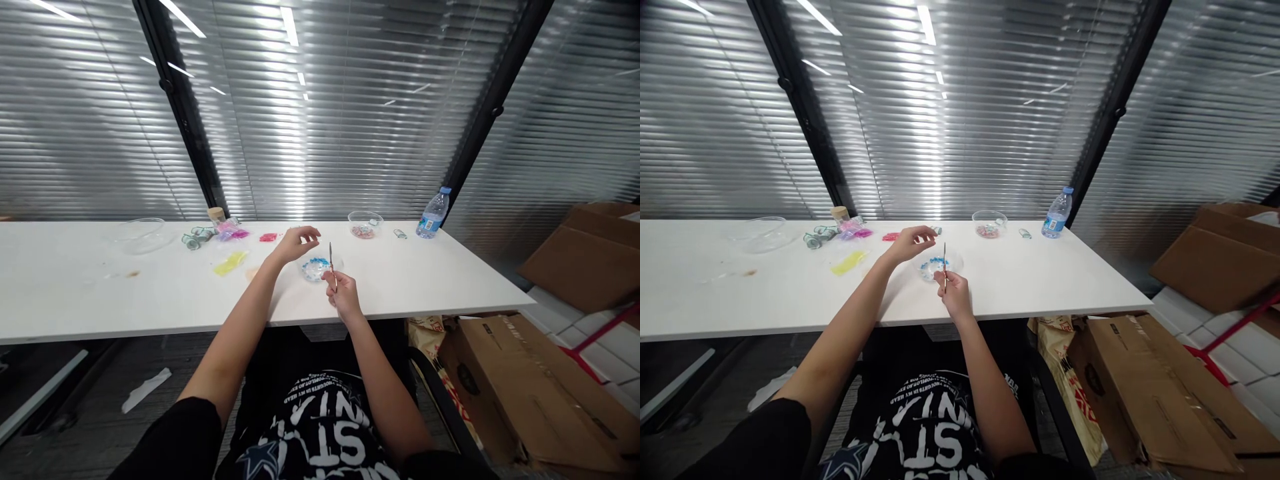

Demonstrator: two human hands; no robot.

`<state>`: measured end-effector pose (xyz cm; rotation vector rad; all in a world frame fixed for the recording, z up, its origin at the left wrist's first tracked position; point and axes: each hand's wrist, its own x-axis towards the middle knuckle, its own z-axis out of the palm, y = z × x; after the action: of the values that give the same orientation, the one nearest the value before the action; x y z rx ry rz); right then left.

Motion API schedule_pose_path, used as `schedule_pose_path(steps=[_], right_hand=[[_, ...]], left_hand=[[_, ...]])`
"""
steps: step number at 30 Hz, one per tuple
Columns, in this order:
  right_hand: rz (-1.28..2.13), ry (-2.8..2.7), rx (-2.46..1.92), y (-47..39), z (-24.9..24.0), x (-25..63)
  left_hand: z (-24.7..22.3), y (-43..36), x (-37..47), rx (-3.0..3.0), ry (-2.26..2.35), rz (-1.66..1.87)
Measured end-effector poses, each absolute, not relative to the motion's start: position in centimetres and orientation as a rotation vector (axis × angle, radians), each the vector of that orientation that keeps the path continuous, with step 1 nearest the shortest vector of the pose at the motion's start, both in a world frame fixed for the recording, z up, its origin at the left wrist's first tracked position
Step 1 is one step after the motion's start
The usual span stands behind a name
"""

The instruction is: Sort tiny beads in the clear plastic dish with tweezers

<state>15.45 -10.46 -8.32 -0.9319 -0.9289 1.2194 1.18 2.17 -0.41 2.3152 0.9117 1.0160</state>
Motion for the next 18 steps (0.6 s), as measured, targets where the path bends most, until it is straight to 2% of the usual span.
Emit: schedule_pose_path(steps=[3,7,12,18], right_hand=[[1.222,-0.865,-0.903,-10.5,-8.0,15.4],[1.228,-0.825,-0.877,-10.5,-7.9,15.4],[1.229,-0.793,-0.873,-10.5,-7.8,15.4],[1.225,-0.796,-0.868,-10.4,-8.0,15.4]], left_hand=[[0.2,2.6,2.0,2.715,1.112,0.616],[1.0,2.9,3.7,2.908,1.291,0.127],[0.9,3.7,5.3,2.976,1.317,-0.056],[-0.1,4.6,6.0,2.977,1.302,-0.103]])
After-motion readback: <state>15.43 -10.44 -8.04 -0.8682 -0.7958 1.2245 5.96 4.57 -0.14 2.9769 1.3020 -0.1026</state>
